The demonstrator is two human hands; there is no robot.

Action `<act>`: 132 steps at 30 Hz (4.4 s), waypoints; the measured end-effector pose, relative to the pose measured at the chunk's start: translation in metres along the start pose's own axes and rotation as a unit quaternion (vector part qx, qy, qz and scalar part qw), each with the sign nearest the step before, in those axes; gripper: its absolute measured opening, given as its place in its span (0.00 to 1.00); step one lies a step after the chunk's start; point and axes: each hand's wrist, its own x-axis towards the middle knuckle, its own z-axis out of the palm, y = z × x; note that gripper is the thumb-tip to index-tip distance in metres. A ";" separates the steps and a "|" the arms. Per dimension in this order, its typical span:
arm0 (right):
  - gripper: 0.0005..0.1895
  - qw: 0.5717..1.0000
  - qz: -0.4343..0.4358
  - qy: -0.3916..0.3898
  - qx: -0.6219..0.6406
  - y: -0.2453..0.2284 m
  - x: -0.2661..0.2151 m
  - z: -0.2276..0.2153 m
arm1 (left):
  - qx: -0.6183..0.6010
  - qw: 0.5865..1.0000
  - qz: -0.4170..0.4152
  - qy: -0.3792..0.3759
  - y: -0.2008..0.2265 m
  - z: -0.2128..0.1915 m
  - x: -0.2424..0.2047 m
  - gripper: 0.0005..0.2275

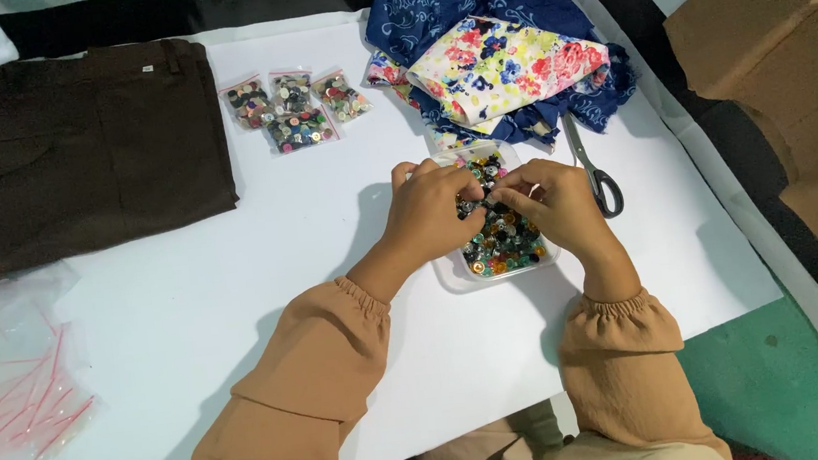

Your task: Sorting small silver buttons into plastic bags and colorful buttons into a plastic tray.

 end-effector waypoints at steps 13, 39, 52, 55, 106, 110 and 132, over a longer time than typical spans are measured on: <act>0.10 0.997 0.054 -0.063 0.004 -0.021 -0.013 -0.019 | -0.017 0.998 0.031 0.058 -0.011 0.021 -0.002 0.03; 0.07 0.972 -0.196 0.128 0.016 -0.017 -0.007 0.024 | 0.077 0.949 0.148 0.268 -0.018 -0.043 -0.071 0.06; 0.06 0.991 -0.082 -0.074 0.072 -0.072 0.036 0.200 | 0.090 0.966 -0.088 0.224 -0.128 -0.096 -0.125 0.06; 0.05 0.991 -0.027 -0.075 0.110 -0.076 0.038 0.211 | 0.048 0.970 -0.142 0.189 -0.131 -0.097 -0.122 0.05; 0.13 0.985 0.039 -0.145 0.081 -0.011 0.006 -0.017 | -0.013 0.999 -0.046 -0.013 0.002 -0.014 0.003 0.07; 0.14 0.988 0.049 -0.093 0.111 -0.014 0.006 -0.017 | -0.020 0.998 -0.048 -0.041 0.009 -0.023 0.004 0.07; 0.13 0.989 -0.029 -0.131 -0.059 -0.005 0.009 -0.006 | 0.016 0.997 -0.046 -0.057 0.000 -0.012 0.006 0.03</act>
